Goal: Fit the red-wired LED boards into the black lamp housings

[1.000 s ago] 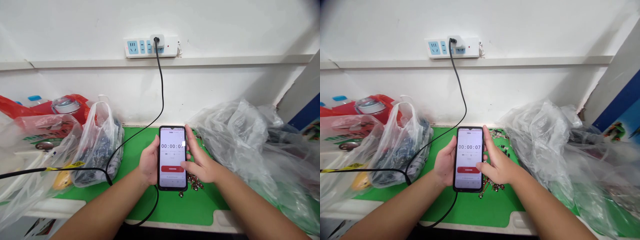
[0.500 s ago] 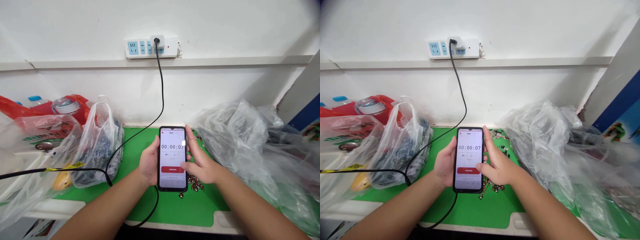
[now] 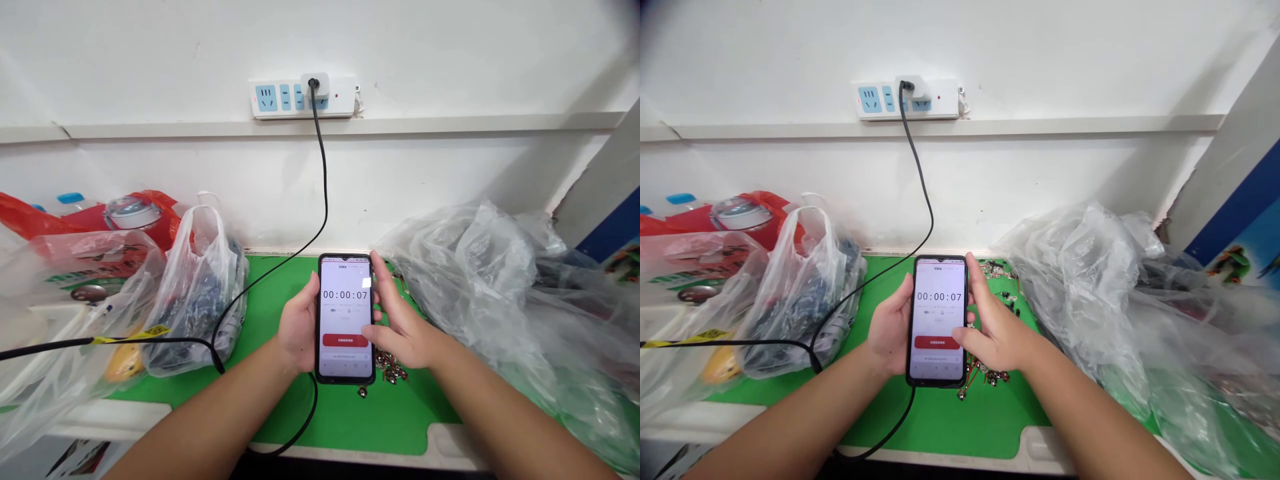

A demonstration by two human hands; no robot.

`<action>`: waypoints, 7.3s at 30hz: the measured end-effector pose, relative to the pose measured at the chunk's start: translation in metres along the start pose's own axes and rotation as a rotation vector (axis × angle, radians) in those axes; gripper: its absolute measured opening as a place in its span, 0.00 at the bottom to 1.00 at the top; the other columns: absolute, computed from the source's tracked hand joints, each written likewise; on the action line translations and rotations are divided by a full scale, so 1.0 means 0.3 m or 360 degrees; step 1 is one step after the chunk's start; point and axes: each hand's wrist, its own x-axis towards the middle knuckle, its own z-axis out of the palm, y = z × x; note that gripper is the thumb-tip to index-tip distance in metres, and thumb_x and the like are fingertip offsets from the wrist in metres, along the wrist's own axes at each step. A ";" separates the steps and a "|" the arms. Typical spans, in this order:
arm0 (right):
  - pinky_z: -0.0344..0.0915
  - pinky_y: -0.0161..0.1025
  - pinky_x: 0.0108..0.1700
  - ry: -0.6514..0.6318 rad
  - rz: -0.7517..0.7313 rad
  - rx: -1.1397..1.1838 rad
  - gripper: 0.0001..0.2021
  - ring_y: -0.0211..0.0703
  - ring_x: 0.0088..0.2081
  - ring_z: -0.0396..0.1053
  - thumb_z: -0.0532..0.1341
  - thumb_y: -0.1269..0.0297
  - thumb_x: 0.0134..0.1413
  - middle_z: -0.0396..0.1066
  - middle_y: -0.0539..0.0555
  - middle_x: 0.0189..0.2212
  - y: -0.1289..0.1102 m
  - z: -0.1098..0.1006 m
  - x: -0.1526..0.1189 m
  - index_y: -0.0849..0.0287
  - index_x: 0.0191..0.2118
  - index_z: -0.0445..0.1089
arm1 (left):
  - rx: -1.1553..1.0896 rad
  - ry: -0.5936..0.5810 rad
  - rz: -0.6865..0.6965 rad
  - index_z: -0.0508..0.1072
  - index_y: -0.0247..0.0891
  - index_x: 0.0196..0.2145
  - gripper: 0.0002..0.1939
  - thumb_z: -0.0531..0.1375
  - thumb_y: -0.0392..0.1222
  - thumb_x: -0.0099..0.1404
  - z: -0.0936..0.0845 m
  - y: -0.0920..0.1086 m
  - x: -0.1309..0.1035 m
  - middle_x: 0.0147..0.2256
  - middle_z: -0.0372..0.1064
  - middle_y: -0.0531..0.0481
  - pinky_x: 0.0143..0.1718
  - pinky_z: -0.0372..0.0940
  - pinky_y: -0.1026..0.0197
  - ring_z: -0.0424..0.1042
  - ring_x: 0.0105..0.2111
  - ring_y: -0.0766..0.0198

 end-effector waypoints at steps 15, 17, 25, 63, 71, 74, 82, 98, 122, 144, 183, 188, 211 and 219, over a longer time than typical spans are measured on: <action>0.68 0.54 0.45 -0.0003 -0.0036 -0.0050 0.49 0.55 0.50 0.62 0.56 0.65 0.56 0.43 0.60 0.65 -0.002 -0.003 0.001 0.49 0.66 0.12 | -0.0025 -0.0035 -0.0012 0.65 0.32 0.57 0.36 0.38 0.61 0.68 -0.002 0.000 0.000 0.47 0.72 0.35 0.48 0.62 0.47 0.73 0.46 0.46; 0.68 0.55 0.45 -0.0006 -0.0039 -0.0056 0.49 0.54 0.49 0.63 0.56 0.64 0.56 0.45 0.61 0.64 -0.002 -0.003 0.000 0.49 0.66 0.12 | -0.0027 -0.0038 -0.0013 0.65 0.32 0.58 0.36 0.38 0.61 0.68 -0.001 0.000 -0.001 0.46 0.73 0.36 0.48 0.62 0.47 0.73 0.46 0.47; 0.70 0.53 0.43 -0.0006 -0.0024 -0.0009 0.49 0.53 0.48 0.63 0.56 0.65 0.56 0.51 0.61 0.60 0.003 0.001 0.001 0.50 0.66 0.12 | -0.0034 -0.0056 -0.0007 0.64 0.32 0.58 0.36 0.38 0.61 0.68 -0.001 0.000 0.000 0.47 0.72 0.35 0.48 0.62 0.47 0.73 0.44 0.47; 0.48 0.62 0.64 -0.0035 -0.0073 -0.0350 0.56 0.64 0.68 0.37 0.65 0.62 0.49 0.29 0.59 0.69 -0.023 0.029 0.003 0.55 0.67 0.17 | -0.0134 0.0268 0.0295 0.71 0.33 0.52 0.31 0.43 0.59 0.68 -0.020 0.004 0.007 0.45 0.74 0.38 0.51 0.62 0.45 0.72 0.47 0.46; 0.52 0.61 0.63 -0.0088 -0.0019 -0.0254 0.58 0.61 0.67 0.41 0.66 0.62 0.48 0.31 0.62 0.69 -0.023 0.044 0.003 0.57 0.67 0.15 | -0.0150 0.0356 0.0329 0.73 0.33 0.48 0.30 0.45 0.59 0.68 -0.019 0.005 0.010 0.43 0.75 0.40 0.50 0.63 0.46 0.73 0.45 0.48; 0.51 0.61 0.63 -0.0086 -0.0010 -0.0254 0.57 0.62 0.67 0.41 0.65 0.62 0.49 0.31 0.62 0.69 -0.024 0.041 0.002 0.56 0.67 0.15 | -0.0163 0.0335 0.0325 0.73 0.33 0.48 0.29 0.45 0.58 0.68 -0.021 0.006 0.010 0.43 0.75 0.39 0.51 0.63 0.44 0.72 0.47 0.45; 0.51 0.61 0.63 -0.0102 -0.0014 -0.0269 0.58 0.61 0.68 0.39 0.65 0.64 0.48 0.30 0.60 0.69 -0.026 0.038 0.002 0.55 0.67 0.15 | -0.0147 0.0363 0.0323 0.72 0.34 0.51 0.30 0.45 0.59 0.68 -0.026 0.005 0.009 0.44 0.74 0.39 0.51 0.63 0.45 0.72 0.47 0.47; 0.41 0.60 0.67 -0.0084 -0.0134 -0.0323 0.42 0.55 0.69 0.31 0.53 0.63 0.60 0.25 0.53 0.70 -0.001 0.018 0.003 0.54 0.68 0.20 | -0.0149 0.0355 0.0317 0.73 0.33 0.49 0.30 0.45 0.59 0.68 -0.024 0.008 0.010 0.44 0.75 0.39 0.50 0.63 0.46 0.74 0.44 0.48; 0.56 0.57 0.63 0.0395 -0.0414 -0.0336 0.25 0.52 0.63 0.53 0.46 0.62 0.65 0.56 0.53 0.63 0.046 0.001 0.018 0.53 0.66 0.51 | -0.0104 0.0342 0.0238 0.68 0.30 0.55 0.34 0.43 0.61 0.67 -0.006 0.011 0.006 0.46 0.73 0.34 0.46 0.64 0.45 0.74 0.43 0.46; 0.75 0.46 0.38 0.0648 -0.0215 -0.0252 0.25 0.51 0.48 0.69 0.44 0.57 0.65 0.58 0.56 0.60 0.028 0.005 -0.001 0.52 0.65 0.53 | -0.0142 -0.0024 -0.0333 0.68 0.32 0.54 0.39 0.40 0.66 0.65 -0.001 0.013 0.002 0.44 0.73 0.35 0.45 0.61 0.49 0.74 0.41 0.48; 0.47 0.61 0.65 0.0198 -0.0300 -0.0414 0.58 0.61 0.68 0.39 0.67 0.61 0.44 0.32 0.61 0.69 -0.023 0.063 0.020 0.53 0.67 0.21 | -0.0104 0.0337 0.0363 0.71 0.33 0.50 0.32 0.43 0.61 0.68 -0.004 0.001 0.020 0.45 0.74 0.38 0.50 0.64 0.46 0.71 0.48 0.47; 0.55 0.61 0.62 0.0447 -0.0252 -0.0289 0.48 0.58 0.65 0.48 0.62 0.64 0.52 0.42 0.63 0.66 0.001 0.075 0.021 0.51 0.67 0.25 | 0.0006 0.0372 0.0291 0.71 0.30 0.51 0.34 0.42 0.62 0.67 0.003 -0.007 0.014 0.43 0.74 0.36 0.49 0.64 0.47 0.72 0.47 0.46; 0.61 0.63 0.56 0.0822 -0.0169 -0.0163 0.34 0.56 0.60 0.57 0.52 0.66 0.59 0.51 0.59 0.62 0.026 0.053 0.023 0.46 0.66 0.34 | -0.0041 0.0207 0.0111 0.71 0.31 0.50 0.34 0.41 0.61 0.68 0.005 0.003 0.002 0.43 0.74 0.36 0.47 0.63 0.49 0.74 0.43 0.49; 0.62 0.62 0.55 0.0899 -0.0146 -0.0194 0.28 0.55 0.59 0.58 0.47 0.66 0.61 0.54 0.59 0.61 0.049 0.038 0.019 0.49 0.66 0.40 | -0.0153 0.0028 -0.0039 0.69 0.29 0.52 0.38 0.39 0.64 0.67 0.009 0.004 0.004 0.45 0.72 0.33 0.47 0.63 0.44 0.73 0.44 0.46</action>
